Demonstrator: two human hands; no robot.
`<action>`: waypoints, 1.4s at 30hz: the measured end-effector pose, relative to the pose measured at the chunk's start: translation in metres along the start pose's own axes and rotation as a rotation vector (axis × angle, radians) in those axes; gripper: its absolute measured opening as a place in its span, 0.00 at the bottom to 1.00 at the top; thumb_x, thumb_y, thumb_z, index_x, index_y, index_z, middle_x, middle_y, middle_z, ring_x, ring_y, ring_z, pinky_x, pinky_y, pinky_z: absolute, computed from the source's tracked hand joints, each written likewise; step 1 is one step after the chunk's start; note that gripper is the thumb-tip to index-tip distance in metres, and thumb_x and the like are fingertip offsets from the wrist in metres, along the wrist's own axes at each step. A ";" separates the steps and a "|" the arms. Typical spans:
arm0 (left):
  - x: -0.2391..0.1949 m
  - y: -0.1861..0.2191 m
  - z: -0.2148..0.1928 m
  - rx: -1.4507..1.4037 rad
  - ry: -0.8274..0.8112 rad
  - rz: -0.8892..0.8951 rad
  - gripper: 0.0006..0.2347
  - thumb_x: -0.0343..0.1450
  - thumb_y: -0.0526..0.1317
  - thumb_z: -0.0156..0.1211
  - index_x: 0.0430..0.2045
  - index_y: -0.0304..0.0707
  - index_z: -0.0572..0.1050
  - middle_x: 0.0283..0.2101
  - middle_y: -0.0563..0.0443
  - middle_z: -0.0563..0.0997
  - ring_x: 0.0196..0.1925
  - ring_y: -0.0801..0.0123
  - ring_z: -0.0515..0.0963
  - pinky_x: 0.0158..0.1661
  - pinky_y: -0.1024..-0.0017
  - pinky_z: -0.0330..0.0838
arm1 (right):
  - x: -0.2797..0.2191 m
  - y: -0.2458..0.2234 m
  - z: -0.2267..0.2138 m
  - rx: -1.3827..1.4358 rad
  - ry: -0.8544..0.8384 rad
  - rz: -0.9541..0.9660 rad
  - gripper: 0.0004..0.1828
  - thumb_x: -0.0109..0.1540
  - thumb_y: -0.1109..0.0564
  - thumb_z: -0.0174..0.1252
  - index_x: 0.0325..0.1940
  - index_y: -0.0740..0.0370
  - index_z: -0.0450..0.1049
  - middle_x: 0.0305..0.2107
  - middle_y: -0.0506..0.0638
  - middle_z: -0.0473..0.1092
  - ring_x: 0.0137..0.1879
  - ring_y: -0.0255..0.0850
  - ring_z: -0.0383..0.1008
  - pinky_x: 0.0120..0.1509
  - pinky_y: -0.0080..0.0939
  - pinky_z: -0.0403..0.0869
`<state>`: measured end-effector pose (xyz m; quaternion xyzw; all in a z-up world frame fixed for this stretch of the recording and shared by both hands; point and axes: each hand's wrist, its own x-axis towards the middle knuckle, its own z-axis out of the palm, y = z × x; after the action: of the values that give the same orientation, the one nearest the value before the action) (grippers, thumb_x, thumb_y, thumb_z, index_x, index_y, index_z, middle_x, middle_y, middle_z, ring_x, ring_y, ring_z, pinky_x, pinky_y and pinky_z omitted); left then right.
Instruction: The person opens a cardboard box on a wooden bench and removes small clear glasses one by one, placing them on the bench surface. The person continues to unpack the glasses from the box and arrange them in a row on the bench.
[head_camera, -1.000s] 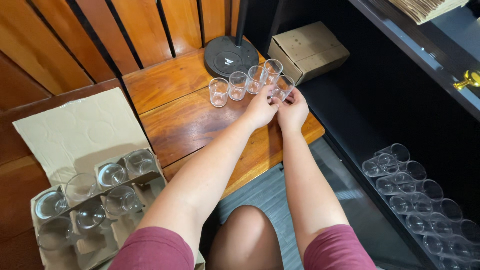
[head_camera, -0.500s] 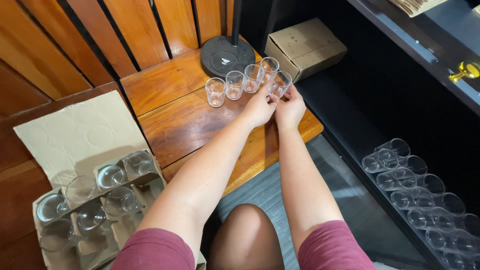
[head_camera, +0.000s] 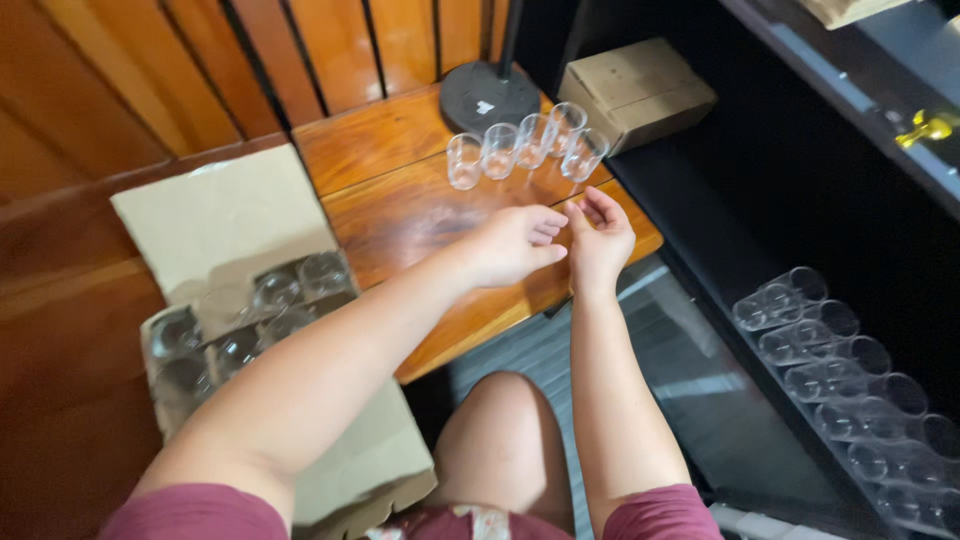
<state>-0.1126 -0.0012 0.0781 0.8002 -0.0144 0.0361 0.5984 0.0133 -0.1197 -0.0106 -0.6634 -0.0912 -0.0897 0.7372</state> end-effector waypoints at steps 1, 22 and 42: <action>-0.021 0.014 -0.011 -0.001 0.009 -0.011 0.22 0.70 0.36 0.65 0.58 0.24 0.71 0.58 0.19 0.75 0.61 0.36 0.76 0.59 0.51 0.74 | -0.014 -0.007 0.005 0.000 -0.011 0.009 0.23 0.57 0.69 0.71 0.56 0.67 0.78 0.43 0.53 0.73 0.49 0.34 0.77 0.54 0.33 0.81; -0.329 -0.007 -0.130 0.700 0.690 0.023 0.12 0.73 0.39 0.65 0.51 0.39 0.79 0.56 0.43 0.78 0.62 0.45 0.77 0.64 0.45 0.65 | -0.248 -0.120 0.105 -0.076 -0.702 -0.126 0.15 0.53 0.68 0.73 0.43 0.59 0.84 0.34 0.50 0.76 0.41 0.38 0.82 0.44 0.33 0.83; -0.327 -0.015 -0.119 0.868 0.569 -0.253 0.20 0.77 0.49 0.53 0.60 0.37 0.74 0.66 0.39 0.71 0.74 0.49 0.64 0.73 0.46 0.49 | -0.281 -0.124 0.131 -0.700 -0.913 -0.490 0.35 0.52 0.51 0.74 0.62 0.60 0.74 0.51 0.52 0.70 0.49 0.53 0.81 0.49 0.51 0.82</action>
<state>-0.4429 0.1103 0.0725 0.9282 0.2613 0.1821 0.1925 -0.2917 0.0009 0.0515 -0.7968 -0.5117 0.0120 0.3210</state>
